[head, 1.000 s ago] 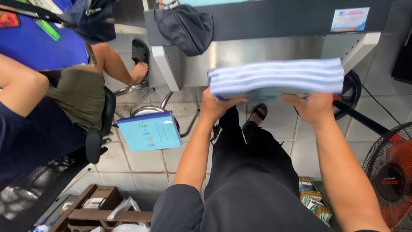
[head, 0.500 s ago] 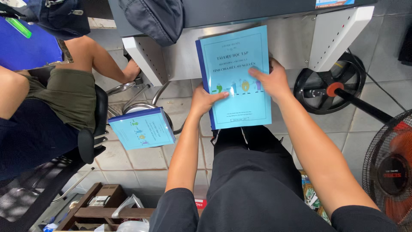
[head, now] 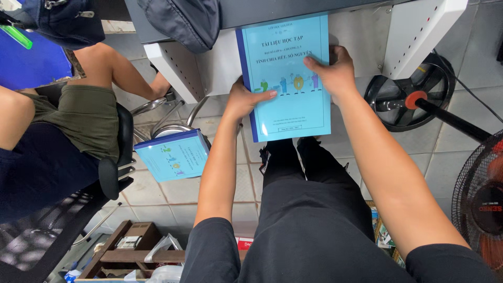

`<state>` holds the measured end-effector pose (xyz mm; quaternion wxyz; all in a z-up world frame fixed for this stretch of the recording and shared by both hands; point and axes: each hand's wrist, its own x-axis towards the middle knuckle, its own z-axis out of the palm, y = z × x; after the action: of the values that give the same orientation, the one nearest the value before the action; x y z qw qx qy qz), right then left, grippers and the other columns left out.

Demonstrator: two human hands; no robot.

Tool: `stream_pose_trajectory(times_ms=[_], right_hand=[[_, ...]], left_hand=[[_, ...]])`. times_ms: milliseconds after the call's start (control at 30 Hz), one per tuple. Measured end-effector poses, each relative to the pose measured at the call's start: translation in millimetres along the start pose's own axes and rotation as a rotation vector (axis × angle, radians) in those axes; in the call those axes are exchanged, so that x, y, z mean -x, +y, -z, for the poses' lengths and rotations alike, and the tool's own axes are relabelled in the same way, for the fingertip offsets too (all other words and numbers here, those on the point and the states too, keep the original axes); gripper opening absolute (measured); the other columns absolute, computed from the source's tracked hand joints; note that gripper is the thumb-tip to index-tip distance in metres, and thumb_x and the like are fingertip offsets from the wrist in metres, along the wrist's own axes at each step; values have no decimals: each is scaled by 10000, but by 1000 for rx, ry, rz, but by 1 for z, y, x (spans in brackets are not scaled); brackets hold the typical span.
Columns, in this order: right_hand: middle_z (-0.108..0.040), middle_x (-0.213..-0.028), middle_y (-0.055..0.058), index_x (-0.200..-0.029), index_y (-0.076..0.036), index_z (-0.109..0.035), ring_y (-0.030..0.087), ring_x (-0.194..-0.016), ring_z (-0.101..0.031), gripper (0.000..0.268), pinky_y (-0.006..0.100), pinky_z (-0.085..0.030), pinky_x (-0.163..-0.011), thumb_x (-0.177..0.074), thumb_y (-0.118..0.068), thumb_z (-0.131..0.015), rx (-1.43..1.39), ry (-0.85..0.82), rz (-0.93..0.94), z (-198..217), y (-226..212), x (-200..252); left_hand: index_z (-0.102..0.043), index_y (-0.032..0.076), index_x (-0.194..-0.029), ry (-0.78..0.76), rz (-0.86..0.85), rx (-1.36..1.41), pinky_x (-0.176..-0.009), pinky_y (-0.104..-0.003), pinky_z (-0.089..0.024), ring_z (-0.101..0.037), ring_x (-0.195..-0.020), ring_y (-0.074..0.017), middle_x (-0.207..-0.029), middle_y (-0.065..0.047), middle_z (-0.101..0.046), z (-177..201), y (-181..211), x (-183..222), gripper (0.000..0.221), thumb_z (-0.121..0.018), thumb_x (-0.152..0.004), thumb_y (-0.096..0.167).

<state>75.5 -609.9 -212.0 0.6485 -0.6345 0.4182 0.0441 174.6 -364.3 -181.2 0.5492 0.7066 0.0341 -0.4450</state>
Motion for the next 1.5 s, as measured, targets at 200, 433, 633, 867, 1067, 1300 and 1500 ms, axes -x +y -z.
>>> stream_pose_trajectory(times_ms=[200,433,633,867,1067,1300,1500], right_hand=[[-736,-1107,149,-1208,53,-547,179,-991,-738,642,295,-627,-864,-820,-276,-938,-52,70,92,-5,6,-15],[-761,-1008,111,-1172,32,-570,161,-906,-756,607,295,-622,-802,-815,-283,-947,140,265,138,-17,3,-17],[-771,-988,104,-1167,19,-662,189,-873,-765,503,306,-600,-792,-904,-341,-895,308,300,308,-18,0,-12],[-767,-1057,119,-1131,27,-715,246,-988,-752,277,375,-567,-905,-1002,-208,-785,410,307,352,42,36,57],[-571,-1443,142,-1507,27,-364,233,-1199,-673,777,340,-543,-997,-887,-133,-805,-220,-165,-17,30,112,90],[-589,-1324,231,-1444,51,-459,329,-1151,-674,778,405,-578,-938,-791,-92,-857,334,-58,255,10,88,112],[-671,-1107,198,-1372,10,-592,367,-980,-671,573,445,-546,-863,-873,-113,-846,620,46,472,16,58,102]], left_hand=[[-504,-95,-1250,256,35,-267,-817,-341,-634,-777,-939,-278,-1078,-230,-740,-5,9,-9,993,-1015,-510,324],[-493,-74,-1323,493,-155,-399,-865,-379,-606,-733,-1008,-320,-1158,-255,-667,-19,19,0,1068,-1000,-510,397],[-556,-47,-1333,605,-236,-584,-886,-421,-558,-667,-1061,-347,-1202,-222,-626,-25,11,-1,973,-975,-600,437],[-665,14,-1254,705,-210,-498,-935,-385,-571,-716,-1041,-289,-1188,-131,-723,-19,-37,47,543,-825,-890,385],[-451,-32,-1456,355,-186,-68,-959,-380,-587,-676,-1184,-312,-1295,-204,-636,-27,-98,81,681,-744,-866,138],[-586,-6,-1372,455,-333,-641,-805,-423,-585,-712,-948,-375,-1067,-226,-706,-21,-109,73,573,-787,-837,43],[-634,19,-1322,428,-401,-823,-725,-455,-548,-693,-853,-393,-936,-201,-710,-7,-95,61,551,-843,-822,120]])
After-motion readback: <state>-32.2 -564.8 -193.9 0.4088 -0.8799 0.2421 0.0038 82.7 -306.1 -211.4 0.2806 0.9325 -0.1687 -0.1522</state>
